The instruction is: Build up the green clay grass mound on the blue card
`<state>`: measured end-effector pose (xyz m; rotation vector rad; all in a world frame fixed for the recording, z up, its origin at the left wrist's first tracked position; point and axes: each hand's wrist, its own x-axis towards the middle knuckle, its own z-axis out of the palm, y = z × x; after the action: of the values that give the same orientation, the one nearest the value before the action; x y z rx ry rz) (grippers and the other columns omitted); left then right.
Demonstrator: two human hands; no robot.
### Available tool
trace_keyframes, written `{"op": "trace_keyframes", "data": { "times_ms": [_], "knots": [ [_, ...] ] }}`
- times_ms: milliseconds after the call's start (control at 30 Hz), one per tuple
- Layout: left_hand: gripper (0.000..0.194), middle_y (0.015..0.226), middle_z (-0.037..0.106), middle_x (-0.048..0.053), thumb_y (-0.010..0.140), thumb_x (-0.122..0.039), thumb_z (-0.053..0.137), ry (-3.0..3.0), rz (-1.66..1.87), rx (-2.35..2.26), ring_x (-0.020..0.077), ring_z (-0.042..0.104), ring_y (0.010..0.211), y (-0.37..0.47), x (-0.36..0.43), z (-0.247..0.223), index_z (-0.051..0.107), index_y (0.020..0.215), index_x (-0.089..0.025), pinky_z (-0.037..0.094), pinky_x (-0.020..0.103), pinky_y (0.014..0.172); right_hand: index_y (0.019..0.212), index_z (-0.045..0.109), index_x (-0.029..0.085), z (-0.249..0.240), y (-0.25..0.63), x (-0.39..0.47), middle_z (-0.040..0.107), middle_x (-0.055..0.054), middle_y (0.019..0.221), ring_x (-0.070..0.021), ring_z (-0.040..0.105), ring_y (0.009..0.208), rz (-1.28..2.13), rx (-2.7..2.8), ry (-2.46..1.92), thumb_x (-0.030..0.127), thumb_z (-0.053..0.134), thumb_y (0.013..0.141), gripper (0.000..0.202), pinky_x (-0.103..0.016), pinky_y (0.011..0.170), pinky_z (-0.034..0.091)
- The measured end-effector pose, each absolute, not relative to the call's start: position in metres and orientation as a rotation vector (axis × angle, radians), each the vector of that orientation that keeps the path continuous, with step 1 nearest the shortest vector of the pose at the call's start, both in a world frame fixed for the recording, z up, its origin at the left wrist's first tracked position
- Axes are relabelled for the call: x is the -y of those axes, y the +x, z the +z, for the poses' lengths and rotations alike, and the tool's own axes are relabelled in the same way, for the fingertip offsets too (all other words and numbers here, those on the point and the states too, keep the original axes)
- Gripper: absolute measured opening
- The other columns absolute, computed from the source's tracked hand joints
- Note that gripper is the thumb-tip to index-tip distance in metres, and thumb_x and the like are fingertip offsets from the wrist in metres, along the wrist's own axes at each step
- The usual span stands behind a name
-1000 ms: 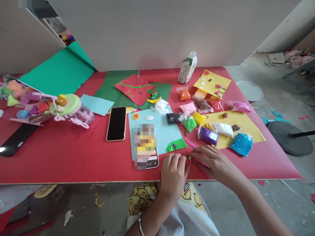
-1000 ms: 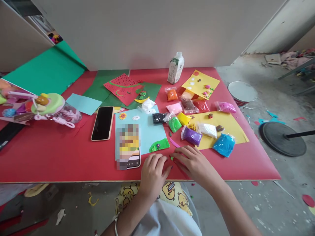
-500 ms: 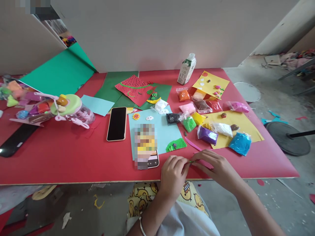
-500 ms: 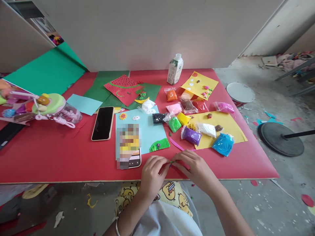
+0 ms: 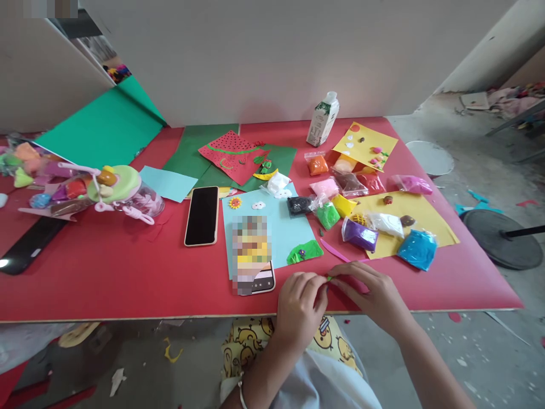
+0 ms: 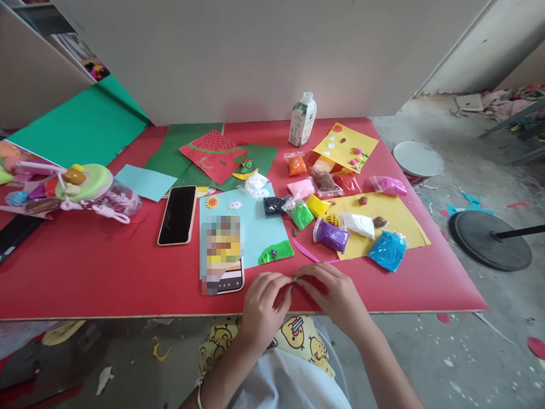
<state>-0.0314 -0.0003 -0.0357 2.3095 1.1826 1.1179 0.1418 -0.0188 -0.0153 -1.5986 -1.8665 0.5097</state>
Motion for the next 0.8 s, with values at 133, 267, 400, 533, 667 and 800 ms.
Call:
{"op": "trace_keyframes", "data": {
  "times_ms": [133, 267, 400, 533, 667, 800],
  "knots": [
    [0.03, 0.101, 0.068, 0.009, 0.084, -0.008, 0.051, 2.461, 0.993, -1.377, 0.0218, 0.064, 0.098, -0.039, 0.01, -0.036, 0.058, 0.112, -0.015, 0.056, 0.037, 0.086, 0.097, 0.068, 0.023, -0.018, 0.142, 0.014, 0.072, -0.006, 0.095, -0.021, 0.068, 0.087, 0.312, 1.931, -1.588, 0.025, 0.051, 0.094, 0.017, -0.033, 0.075, 0.057],
    [0.048, 0.124, 0.06, 0.016, 0.083, -0.015, 0.054, 2.519, 0.752, -1.599, 0.0286, 0.057, 0.118, -0.043, 0.02, -0.038, 0.048, 0.131, -0.008, 0.055, 0.044, 0.094, 0.114, 0.066, 0.024, -0.02, 0.131, 0.007, 0.069, -0.009, 0.103, -0.0234, 0.063, 0.095, 0.176, 1.981, -1.561, 0.018, 0.049, 0.094, 0.026, -0.039, 0.082, 0.053],
    [0.062, 0.134, 0.052, 0.02, 0.083, -0.022, 0.059, 2.481, 0.615, -1.702, 0.0326, 0.051, 0.125, -0.039, 0.028, -0.041, 0.039, 0.139, -0.006, 0.052, 0.047, 0.099, 0.129, 0.059, 0.025, -0.024, 0.109, 0.003, 0.065, -0.01, 0.099, -0.0247, 0.059, 0.091, 0.108, 2.094, -1.559, 0.016, 0.046, 0.093, 0.039, -0.039, 0.076, 0.05],
    [0.065, 0.136, 0.051, 0.02, 0.081, -0.023, 0.062, 2.468, 0.609, -1.731, 0.0337, 0.049, 0.127, -0.035, 0.03, -0.046, 0.04, 0.139, -0.005, 0.05, 0.047, 0.102, 0.131, 0.059, 0.024, -0.031, 0.094, 0.002, 0.062, -0.011, 0.097, -0.0254, 0.055, 0.085, 0.053, 2.14, -1.648, 0.019, 0.044, 0.093, 0.041, -0.04, 0.072, 0.047],
    [0.059, 0.137, 0.05, 0.02, 0.08, -0.024, 0.061, 2.515, 0.623, -1.7, 0.0338, 0.049, 0.126, -0.035, 0.029, -0.048, 0.045, 0.133, -0.005, 0.05, 0.048, 0.102, 0.13, 0.059, 0.024, -0.034, 0.092, 0.003, 0.061, -0.01, 0.096, -0.0246, 0.053, 0.084, 0.082, 2.138, -1.65, 0.02, 0.043, 0.095, 0.039, -0.039, 0.073, 0.046],
    [0.053, 0.137, 0.05, 0.022, 0.081, -0.026, 0.061, 2.561, 0.622, -1.671, 0.0353, 0.047, 0.128, -0.036, 0.028, -0.048, 0.05, 0.128, -0.005, 0.048, 0.051, 0.103, 0.131, 0.059, 0.023, -0.034, 0.094, 0.005, 0.061, -0.01, 0.096, -0.0251, 0.053, 0.085, 0.114, 2.153, -1.645, 0.021, 0.043, 0.095, 0.039, -0.04, 0.073, 0.046]
  ]
}}
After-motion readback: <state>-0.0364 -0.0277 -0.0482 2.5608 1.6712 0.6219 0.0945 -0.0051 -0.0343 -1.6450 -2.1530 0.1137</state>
